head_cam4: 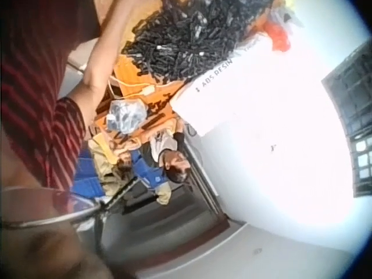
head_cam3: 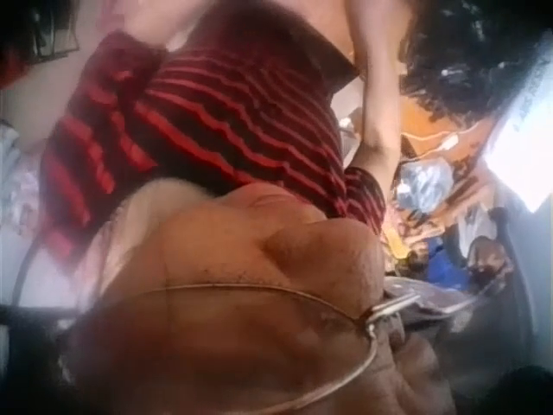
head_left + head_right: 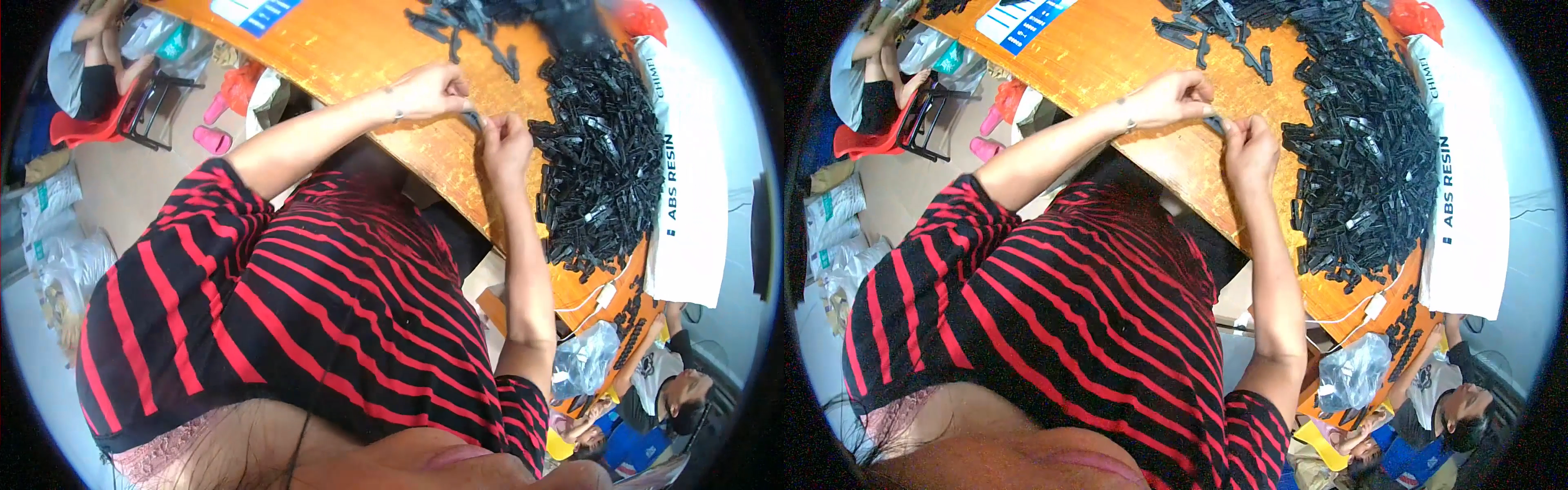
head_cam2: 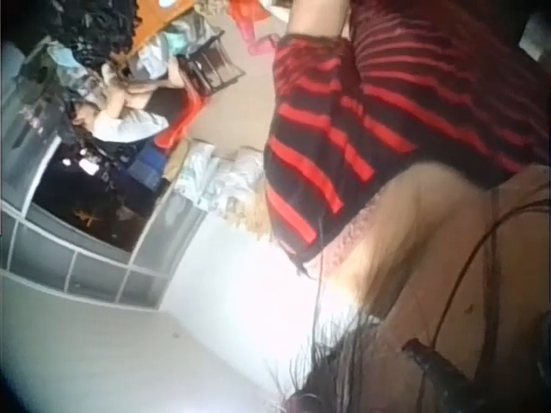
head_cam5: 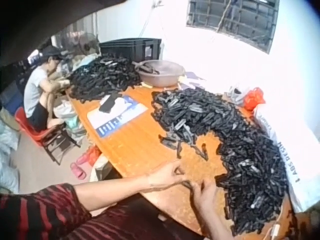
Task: The person repeatedly picks up small plastic components from the table and assembles them together by hand.
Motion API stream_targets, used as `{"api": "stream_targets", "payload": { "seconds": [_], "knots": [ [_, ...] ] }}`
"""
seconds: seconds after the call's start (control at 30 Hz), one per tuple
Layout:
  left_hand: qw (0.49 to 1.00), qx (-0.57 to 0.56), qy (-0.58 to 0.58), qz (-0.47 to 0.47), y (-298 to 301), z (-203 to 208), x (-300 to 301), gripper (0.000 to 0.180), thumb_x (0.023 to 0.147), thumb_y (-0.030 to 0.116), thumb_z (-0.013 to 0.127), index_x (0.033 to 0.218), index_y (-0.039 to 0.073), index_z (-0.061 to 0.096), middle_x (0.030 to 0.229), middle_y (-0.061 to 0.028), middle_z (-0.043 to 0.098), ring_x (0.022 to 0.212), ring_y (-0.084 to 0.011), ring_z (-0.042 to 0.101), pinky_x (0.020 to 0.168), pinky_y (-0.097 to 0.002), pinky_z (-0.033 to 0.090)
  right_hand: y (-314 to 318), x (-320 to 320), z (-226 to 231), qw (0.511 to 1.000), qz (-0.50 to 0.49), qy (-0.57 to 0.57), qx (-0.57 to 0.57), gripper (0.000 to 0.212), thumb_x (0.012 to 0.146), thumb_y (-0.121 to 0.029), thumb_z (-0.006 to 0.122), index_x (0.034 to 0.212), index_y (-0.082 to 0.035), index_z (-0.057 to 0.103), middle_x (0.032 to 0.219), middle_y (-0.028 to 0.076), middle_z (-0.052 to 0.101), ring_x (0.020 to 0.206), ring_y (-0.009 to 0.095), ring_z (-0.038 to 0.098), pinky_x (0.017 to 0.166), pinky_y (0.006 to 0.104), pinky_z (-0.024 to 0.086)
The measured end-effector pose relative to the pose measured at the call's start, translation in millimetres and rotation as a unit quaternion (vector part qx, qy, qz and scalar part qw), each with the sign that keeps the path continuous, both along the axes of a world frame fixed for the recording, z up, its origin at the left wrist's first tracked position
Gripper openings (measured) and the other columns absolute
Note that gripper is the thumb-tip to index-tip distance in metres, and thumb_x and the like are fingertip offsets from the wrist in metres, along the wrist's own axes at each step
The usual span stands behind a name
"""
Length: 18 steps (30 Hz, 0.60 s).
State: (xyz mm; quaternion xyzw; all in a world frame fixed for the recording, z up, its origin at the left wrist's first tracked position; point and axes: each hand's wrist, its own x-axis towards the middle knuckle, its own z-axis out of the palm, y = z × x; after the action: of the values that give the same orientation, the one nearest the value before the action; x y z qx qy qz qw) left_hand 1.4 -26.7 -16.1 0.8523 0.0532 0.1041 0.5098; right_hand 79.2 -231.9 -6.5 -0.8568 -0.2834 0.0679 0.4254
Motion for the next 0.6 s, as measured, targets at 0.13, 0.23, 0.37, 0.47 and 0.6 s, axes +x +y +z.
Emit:
{"api": "stream_targets", "payload": {
  "seconds": [0.13, 0.23, 0.37, 0.47, 0.6],
  "knots": [
    [0.970, -0.103, 0.157, -0.158, 8.2, 24.7, -43.4, 0.023, 0.097, 0.025, 0.071, 0.099, 0.003, 0.067, 0.083, 0.0003, 0.061, 0.076, -0.0098, 0.055, 0.067, -0.0288, 0.047, -9.6, -35.4, 15.8, 0.996, 0.064, 0.052, 0.034, 0.016, 0.092, -0.018, 0.075, 0.089, -0.005, 0.066, 0.070, 0.013, 0.066, 0.063, 0.030, 0.065, 0.064, 0.0415, 0.053],
    [0.974, -0.051, 0.162, -0.152, 43.0, 59.6, -95.5, 0.022, 0.098, 0.024, 0.070, 0.096, 0.003, 0.066, 0.082, 0.0009, 0.060, 0.077, -0.0096, 0.054, 0.069, -0.0290, 0.046, -30.1, -20.9, 36.5, 0.984, 0.117, -0.128, -0.039, 0.011, 0.092, -0.017, 0.073, 0.094, -0.007, 0.069, 0.083, 0.014, 0.069, 0.078, 0.035, 0.069, 0.070, 0.0431, 0.055],
    [0.958, 0.176, 0.208, -0.092, 122.2, 66.6, -169.6, 0.023, 0.094, 0.023, 0.074, 0.098, 0.001, 0.066, 0.087, -0.0030, 0.065, 0.085, -0.0127, 0.061, 0.078, -0.0329, 0.051, -64.7, 35.8, 51.4, 0.942, -0.003, -0.293, -0.162, 0.013, 0.092, -0.017, 0.071, 0.104, -0.011, 0.071, 0.103, 0.012, 0.067, 0.086, 0.035, 0.070, 0.075, 0.0440, 0.057],
    [0.933, 0.277, 0.227, -0.022, 122.5, 75.2, -170.0, 0.021, 0.094, 0.020, 0.074, 0.100, 0.000, 0.068, 0.090, -0.0060, 0.069, 0.087, -0.0154, 0.065, 0.081, -0.0331, 0.053, -62.9, 52.8, 48.7, 0.929, -0.011, -0.273, -0.250, 0.013, 0.093, -0.016, 0.069, 0.104, -0.010, 0.070, 0.104, 0.012, 0.065, 0.083, 0.036, 0.070, 0.073, 0.0456, 0.057],
    [0.967, 0.221, 0.117, 0.056, 101.5, 67.2, -126.5, 0.020, 0.094, 0.019, 0.072, 0.103, 0.002, 0.069, 0.092, -0.0098, 0.070, 0.087, -0.0205, 0.069, 0.079, -0.0338, 0.054, -42.9, 58.0, 41.1, 0.925, 0.028, -0.280, -0.255, 0.011, 0.092, -0.017, 0.069, 0.099, -0.009, 0.069, 0.103, 0.013, 0.063, 0.081, 0.037, 0.070, 0.070, 0.0467, 0.057]
  ]
}}
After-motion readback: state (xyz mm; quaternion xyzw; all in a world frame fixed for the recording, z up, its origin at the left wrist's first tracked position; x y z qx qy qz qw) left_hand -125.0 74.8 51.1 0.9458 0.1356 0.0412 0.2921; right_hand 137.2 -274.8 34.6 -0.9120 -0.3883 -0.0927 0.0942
